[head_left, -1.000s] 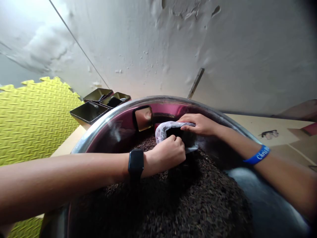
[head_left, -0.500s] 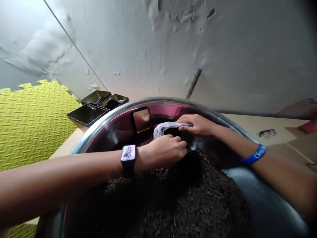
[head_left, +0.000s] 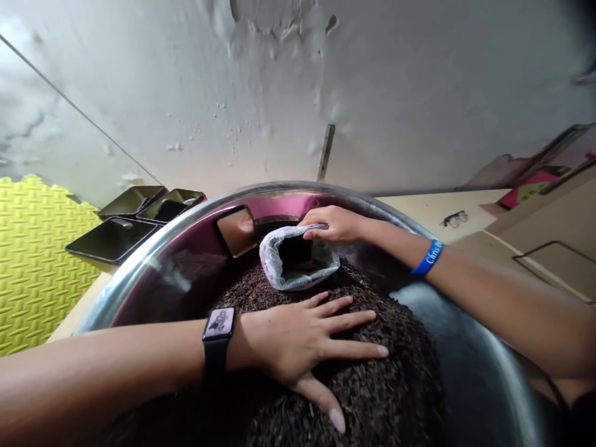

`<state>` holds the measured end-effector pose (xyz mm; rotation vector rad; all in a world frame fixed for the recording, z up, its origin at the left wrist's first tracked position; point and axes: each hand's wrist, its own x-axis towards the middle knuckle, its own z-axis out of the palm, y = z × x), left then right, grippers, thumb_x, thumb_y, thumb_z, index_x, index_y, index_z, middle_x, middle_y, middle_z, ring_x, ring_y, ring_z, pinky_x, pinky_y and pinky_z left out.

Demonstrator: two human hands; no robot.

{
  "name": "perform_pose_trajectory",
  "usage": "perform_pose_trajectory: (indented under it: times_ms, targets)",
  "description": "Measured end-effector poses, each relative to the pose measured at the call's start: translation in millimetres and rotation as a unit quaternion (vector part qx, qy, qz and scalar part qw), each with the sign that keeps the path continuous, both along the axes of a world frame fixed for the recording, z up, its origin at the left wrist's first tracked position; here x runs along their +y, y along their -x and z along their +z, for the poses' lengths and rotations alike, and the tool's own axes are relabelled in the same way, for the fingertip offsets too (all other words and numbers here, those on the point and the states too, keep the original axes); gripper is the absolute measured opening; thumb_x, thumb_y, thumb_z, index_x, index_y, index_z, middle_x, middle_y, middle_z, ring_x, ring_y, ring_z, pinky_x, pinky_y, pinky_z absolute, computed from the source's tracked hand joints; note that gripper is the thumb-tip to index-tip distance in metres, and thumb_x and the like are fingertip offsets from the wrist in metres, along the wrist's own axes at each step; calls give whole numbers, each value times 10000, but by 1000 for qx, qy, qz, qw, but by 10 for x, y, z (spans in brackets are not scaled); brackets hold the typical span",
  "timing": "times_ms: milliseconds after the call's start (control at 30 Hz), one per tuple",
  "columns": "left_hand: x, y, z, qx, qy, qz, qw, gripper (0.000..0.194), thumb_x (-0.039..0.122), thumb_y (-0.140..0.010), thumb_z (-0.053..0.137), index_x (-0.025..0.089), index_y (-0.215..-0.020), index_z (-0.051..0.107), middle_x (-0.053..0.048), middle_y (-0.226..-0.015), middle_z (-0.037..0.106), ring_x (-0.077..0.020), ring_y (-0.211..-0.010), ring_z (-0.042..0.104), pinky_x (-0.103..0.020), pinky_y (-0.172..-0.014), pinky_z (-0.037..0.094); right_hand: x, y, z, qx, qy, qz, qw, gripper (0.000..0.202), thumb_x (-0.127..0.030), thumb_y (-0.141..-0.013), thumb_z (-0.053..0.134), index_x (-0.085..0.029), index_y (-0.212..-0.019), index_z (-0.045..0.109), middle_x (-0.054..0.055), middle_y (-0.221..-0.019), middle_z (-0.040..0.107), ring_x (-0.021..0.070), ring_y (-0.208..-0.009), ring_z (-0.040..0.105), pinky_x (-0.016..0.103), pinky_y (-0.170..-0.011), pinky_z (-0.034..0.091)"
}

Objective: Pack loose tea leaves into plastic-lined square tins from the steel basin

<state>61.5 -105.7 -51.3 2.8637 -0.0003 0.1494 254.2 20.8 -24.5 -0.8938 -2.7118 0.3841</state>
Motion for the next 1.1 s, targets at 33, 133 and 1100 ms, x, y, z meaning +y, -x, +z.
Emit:
perform_pose_trajectory:
  times_ms: [33,133,1100]
  targets:
    - [-5,0,-39,3,7,6,1000,875,622,-748,598,249,-1462,256,-105,-1545,161,-361,-1395,198,-537,-1107,241,-6,1,4,0,-2,0,1000,427,-529,-887,471,-194,-1071,662,79,-1101,657,211,-997,595,329,-878,444]
    - [-5,0,-117,2,12,11,1000,883,624,-749,595,242,-1464,244,-119,-1545,153,-374,-1393,191,-562,-1099,227,-18,7,16,-4,-10,3,1000,430,-515,-898,459,-176,-1069,661,89,-1094,657,211,-980,595,334,-870,445]
    - [-11,-18,-204,-5,2,10,1000,875,685,-773,509,220,-1464,242,-122,-1545,145,-376,-1394,184,-590,-1096,190,-15,10,4,9,2,-1,1000,441,-549,-885,461,-198,-1041,677,65,-1089,674,217,-983,601,350,-865,448]
